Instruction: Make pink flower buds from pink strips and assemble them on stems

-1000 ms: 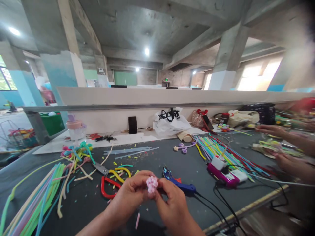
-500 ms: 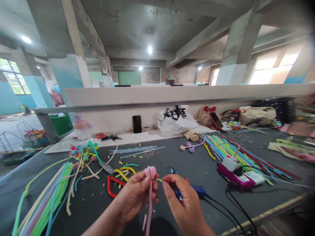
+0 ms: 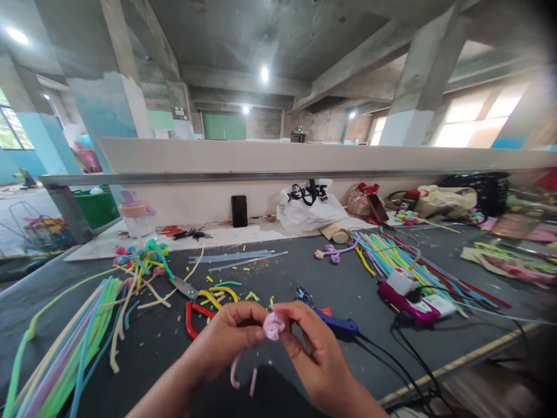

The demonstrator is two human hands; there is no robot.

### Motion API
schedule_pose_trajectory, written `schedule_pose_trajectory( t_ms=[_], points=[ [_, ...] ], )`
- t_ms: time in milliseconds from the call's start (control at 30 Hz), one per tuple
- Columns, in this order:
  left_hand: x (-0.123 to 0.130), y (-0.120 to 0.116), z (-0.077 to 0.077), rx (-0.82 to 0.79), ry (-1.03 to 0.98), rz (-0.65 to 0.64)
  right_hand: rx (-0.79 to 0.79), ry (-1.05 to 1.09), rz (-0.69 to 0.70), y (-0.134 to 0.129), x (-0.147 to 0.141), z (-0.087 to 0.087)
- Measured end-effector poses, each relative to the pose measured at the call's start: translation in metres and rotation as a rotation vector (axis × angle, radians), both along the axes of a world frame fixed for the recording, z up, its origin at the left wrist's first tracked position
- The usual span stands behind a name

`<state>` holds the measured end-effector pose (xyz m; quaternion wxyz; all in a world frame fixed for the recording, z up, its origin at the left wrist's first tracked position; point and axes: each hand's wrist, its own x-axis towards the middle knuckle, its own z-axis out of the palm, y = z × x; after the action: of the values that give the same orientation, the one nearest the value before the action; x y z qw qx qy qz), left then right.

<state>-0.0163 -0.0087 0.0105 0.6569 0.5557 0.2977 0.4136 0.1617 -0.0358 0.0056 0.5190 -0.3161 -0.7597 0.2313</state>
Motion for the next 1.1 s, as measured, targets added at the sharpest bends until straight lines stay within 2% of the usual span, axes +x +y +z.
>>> schedule_pose_trajectory(
  t_ms=[100, 233, 433, 600, 767, 900, 1000, 1100],
  points=[
    [-0.004, 0.001, 0.003, 0.075, 0.012, -0.025, -0.064, 0.053, 0.009, -0.005, 0.003, -0.003],
    [-0.004, 0.002, -0.004, 0.088, -0.019, -0.047, -0.158, 0.095, 0.002, -0.011, 0.003, -0.003],
    [0.003, 0.000, -0.017, -0.041, -0.117, -0.089, -0.299, 0.243, 0.096, -0.013, -0.003, 0.010],
    [0.007, -0.003, -0.015, -0.185, -0.126, -0.074, -0.365, 0.304, 0.152, -0.010, -0.005, 0.011],
    [0.007, -0.003, -0.015, -0.230, -0.168, -0.112, -0.460, 0.352, 0.165, -0.006, -0.004, 0.009],
    [0.006, -0.001, -0.017, -0.198, -0.148, -0.092, -0.497, 0.388, 0.168, -0.003, -0.005, 0.008],
    [0.005, 0.000, -0.016, -0.167, -0.111, -0.032, -0.504, 0.395, 0.137, -0.001, -0.004, 0.006],
    [0.006, 0.000, -0.014, -0.144, -0.078, 0.049, -0.415, 0.392, 0.035, 0.000, -0.002, 0.003]
  ],
)
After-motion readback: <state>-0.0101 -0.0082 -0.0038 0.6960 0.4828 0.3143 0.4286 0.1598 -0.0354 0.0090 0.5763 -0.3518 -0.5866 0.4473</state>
